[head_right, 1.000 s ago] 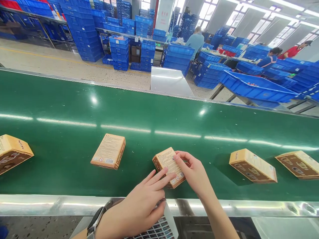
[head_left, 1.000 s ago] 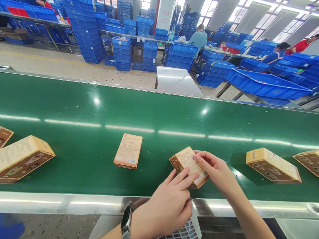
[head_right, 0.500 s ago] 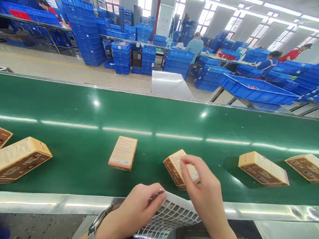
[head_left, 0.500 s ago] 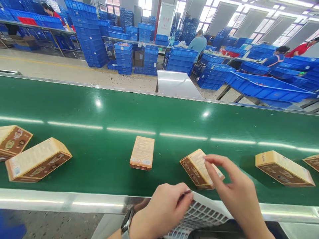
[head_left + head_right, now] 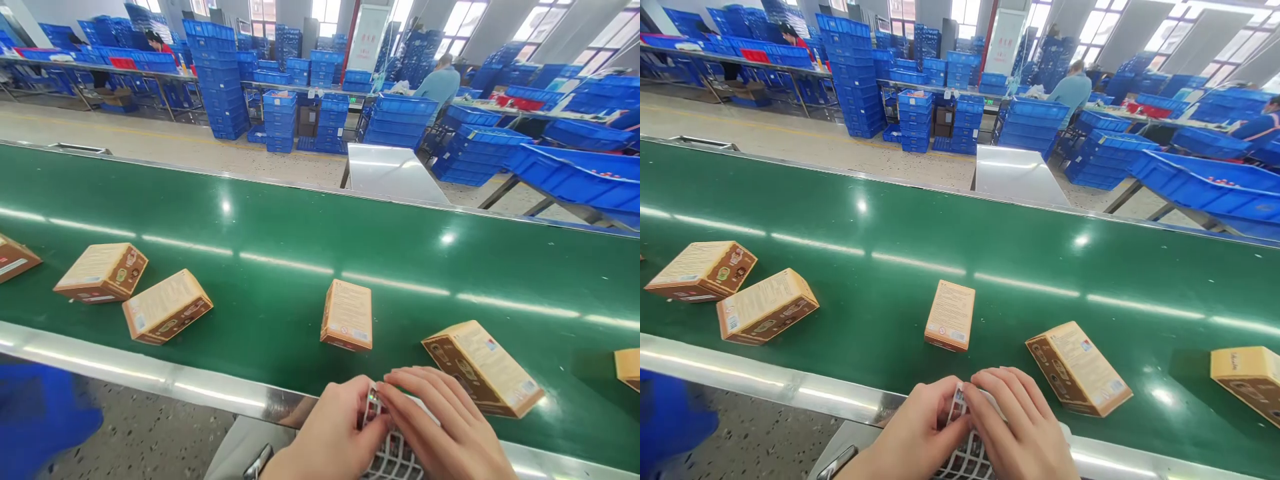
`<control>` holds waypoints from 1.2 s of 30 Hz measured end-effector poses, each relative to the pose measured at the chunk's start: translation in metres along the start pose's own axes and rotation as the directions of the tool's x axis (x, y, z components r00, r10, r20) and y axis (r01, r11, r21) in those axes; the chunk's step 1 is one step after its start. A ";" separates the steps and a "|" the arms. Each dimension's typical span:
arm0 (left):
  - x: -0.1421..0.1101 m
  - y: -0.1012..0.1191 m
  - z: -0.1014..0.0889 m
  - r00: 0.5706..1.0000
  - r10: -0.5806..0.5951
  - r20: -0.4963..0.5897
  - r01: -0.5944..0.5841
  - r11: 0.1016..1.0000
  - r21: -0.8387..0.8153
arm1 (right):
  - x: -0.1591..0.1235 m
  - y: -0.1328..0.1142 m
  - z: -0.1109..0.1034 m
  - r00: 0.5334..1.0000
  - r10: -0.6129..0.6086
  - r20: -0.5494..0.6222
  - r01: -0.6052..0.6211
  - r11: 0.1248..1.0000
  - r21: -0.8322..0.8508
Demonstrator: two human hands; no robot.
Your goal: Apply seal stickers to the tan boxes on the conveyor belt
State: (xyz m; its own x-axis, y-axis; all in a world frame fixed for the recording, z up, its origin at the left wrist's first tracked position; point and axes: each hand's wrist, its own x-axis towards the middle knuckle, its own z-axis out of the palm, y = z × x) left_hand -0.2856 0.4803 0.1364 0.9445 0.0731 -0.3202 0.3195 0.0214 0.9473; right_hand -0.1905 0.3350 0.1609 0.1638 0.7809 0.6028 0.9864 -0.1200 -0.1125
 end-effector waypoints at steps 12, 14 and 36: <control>-0.007 -0.006 -0.026 0.865 0.500 -0.047 -0.464 0.831 0.306 | 0.022 0.056 0.042 0.450 0.858 0.248 -0.751 0.214 0.625; -0.004 -0.009 -0.029 0.798 0.603 0.005 -0.549 0.723 0.420 | 0.030 0.063 0.048 0.434 0.847 0.307 -0.744 0.145 0.653; 0.033 -0.005 -0.013 0.847 0.467 0.256 -0.532 0.726 0.436 | 0.026 0.088 0.026 0.459 0.814 0.355 -0.849 0.285 0.445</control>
State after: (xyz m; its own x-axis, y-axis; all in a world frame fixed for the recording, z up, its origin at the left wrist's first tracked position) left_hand -0.2570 0.4952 0.1214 0.9682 -0.1836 0.1701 -0.2374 -0.4585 0.8564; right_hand -0.1001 0.3605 0.1465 0.8729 0.4785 -0.0952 0.1348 -0.4239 -0.8956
